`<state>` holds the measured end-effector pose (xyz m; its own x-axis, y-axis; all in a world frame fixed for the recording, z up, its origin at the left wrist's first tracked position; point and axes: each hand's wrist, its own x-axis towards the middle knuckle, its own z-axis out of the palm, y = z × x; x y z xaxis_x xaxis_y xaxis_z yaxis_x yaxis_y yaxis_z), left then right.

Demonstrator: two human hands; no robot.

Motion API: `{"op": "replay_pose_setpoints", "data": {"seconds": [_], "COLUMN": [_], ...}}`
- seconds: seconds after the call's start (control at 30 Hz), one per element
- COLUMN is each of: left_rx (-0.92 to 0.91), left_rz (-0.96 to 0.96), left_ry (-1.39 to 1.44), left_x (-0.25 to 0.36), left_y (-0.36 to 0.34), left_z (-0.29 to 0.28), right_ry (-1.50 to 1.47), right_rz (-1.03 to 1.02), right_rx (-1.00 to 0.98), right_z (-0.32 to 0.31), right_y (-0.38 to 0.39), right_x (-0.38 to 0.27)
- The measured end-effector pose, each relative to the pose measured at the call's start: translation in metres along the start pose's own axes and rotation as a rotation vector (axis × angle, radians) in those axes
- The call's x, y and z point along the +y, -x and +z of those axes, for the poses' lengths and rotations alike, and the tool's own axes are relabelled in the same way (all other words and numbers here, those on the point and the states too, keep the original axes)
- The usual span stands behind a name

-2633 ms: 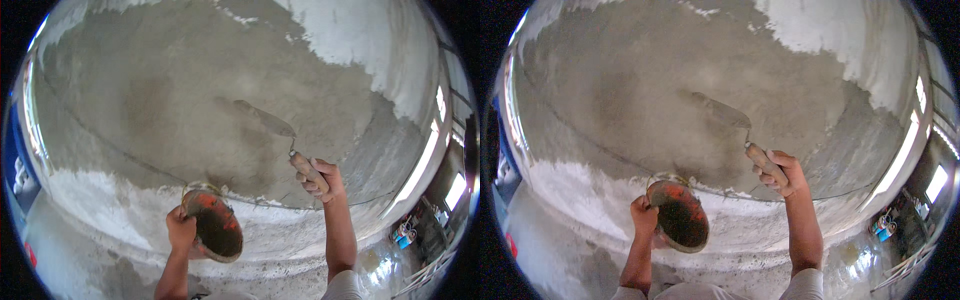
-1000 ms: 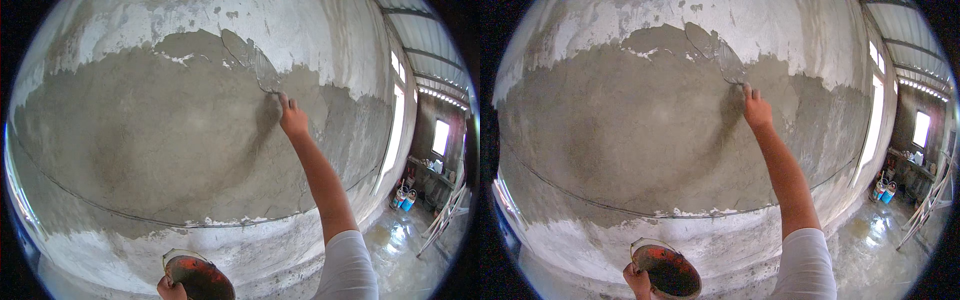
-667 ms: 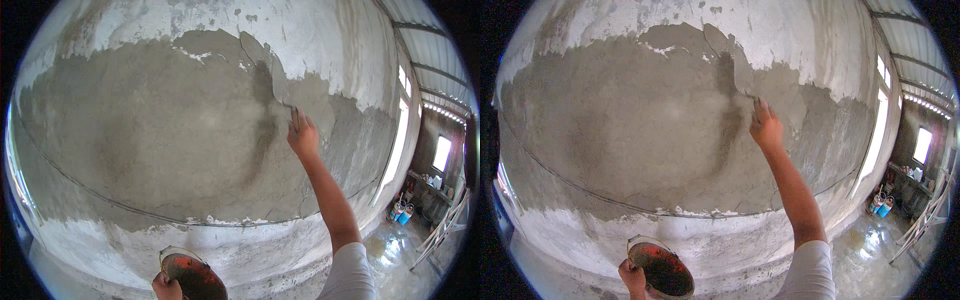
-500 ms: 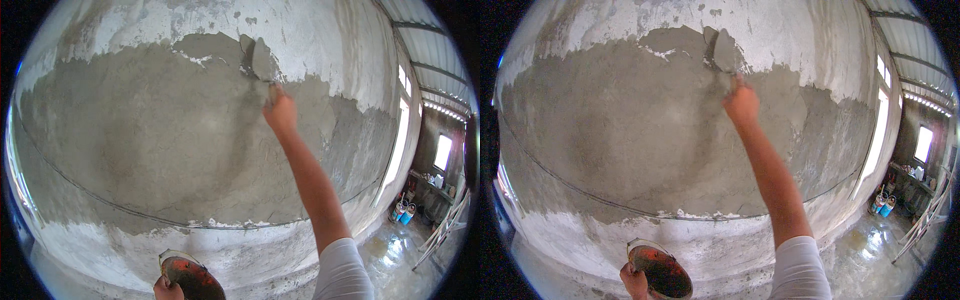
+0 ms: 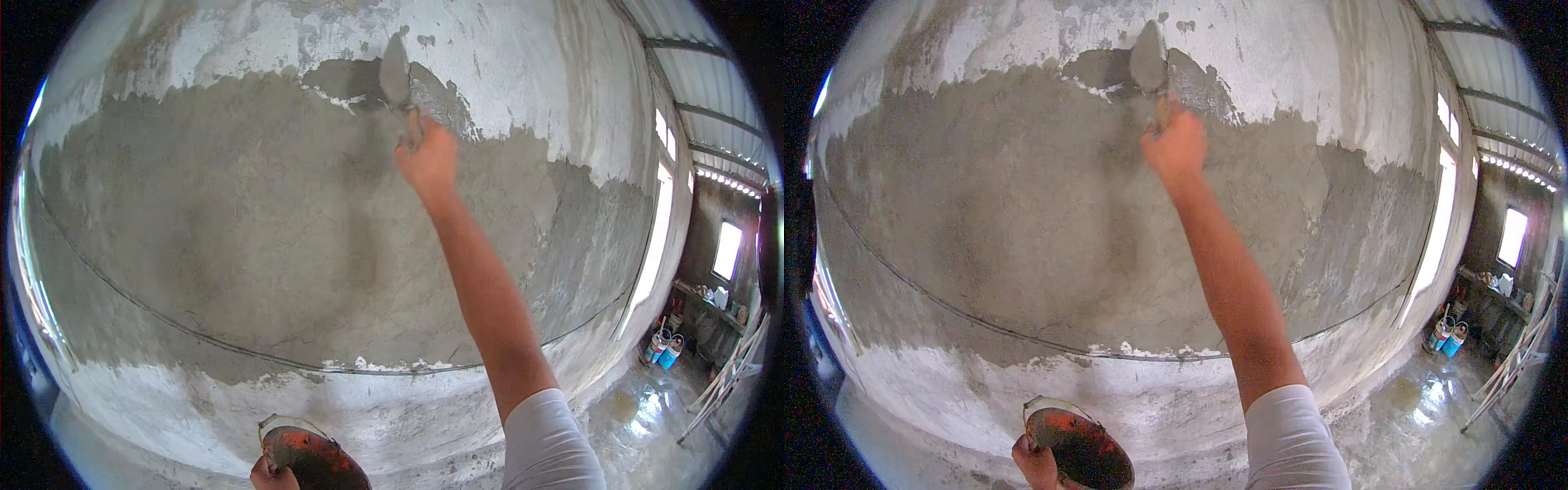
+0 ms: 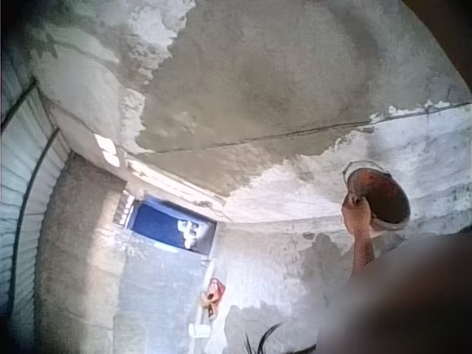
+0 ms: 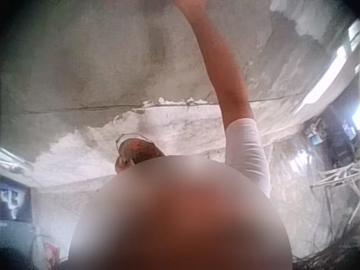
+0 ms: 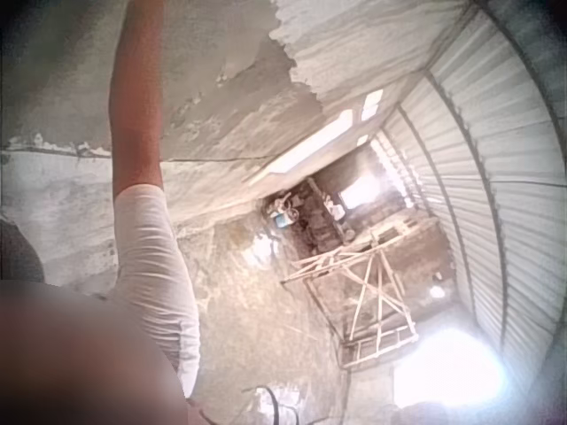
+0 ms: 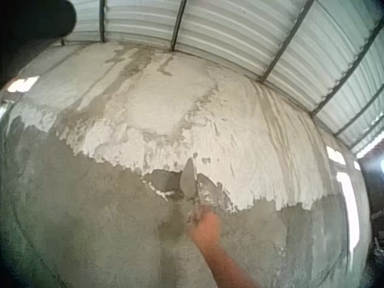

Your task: The person patches a crack in a concrete wall with cement mixture using a trowel.

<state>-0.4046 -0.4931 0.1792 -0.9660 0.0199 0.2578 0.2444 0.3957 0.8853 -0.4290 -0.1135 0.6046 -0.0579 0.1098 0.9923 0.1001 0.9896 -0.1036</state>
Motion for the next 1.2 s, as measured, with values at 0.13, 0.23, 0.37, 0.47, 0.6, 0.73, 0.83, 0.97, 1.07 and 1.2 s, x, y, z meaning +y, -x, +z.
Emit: {"op": "replay_pose_setpoints", "data": {"seconds": [0.13, 0.23, 0.37, 0.47, 0.6, 0.73, 0.83, 0.97, 1.07, 1.2], "left_rx": [0.028, 0.058, -0.003, -0.005, 0.062, 0.000, -0.048, -0.008, -0.014, -0.003], "left_rz": [-0.024, 0.055, -0.024, -0.058, 0.013, -0.018, 0.018, 0.083, 0.051, 0.154], "left_ry": [0.014, 0.052, -0.139, -0.075, -0.026, 0.030, 0.018, 0.085, 0.129, 0.090], "left_x": [0.005, -0.011, -0.016, -0.001, 0.002, -0.004, -0.004, -0.012, -0.003, -0.022], "left_y": [-0.002, -0.012, -0.018, -0.017, -0.013, -0.010, -0.009, -0.007, -0.002, -0.011], "left_z": [-0.006, 0.001, -0.009, -0.017, -0.006, -0.003, 0.007, 0.014, 0.013, 0.025], "right_ry": [0.443, 0.615, 0.590, 0.416, 0.215, 0.273, 0.355, 0.436, 0.345, 0.276], "right_rz": [0.003, -0.041, -0.039, -0.085, -0.365, -0.094, 0.011, -0.010, -0.124, -0.214], "right_rx": [-0.024, -0.098, -0.277, -0.309, -0.171, -0.042, -0.086, -0.206, -0.326, -0.069], "right_z": [-0.019, -0.009, -0.021, -0.049, -0.077, -0.066, -0.040, -0.008, -0.014, -0.041], "right_y": [-0.050, -0.044, 0.021, 0.067, 0.064, -0.001, -0.009, 0.029, 0.055, 0.044], "right_x": [0.025, 0.062, 0.059, 0.080, 0.116, 0.107, 0.099, 0.058, 0.044, 0.096]}}
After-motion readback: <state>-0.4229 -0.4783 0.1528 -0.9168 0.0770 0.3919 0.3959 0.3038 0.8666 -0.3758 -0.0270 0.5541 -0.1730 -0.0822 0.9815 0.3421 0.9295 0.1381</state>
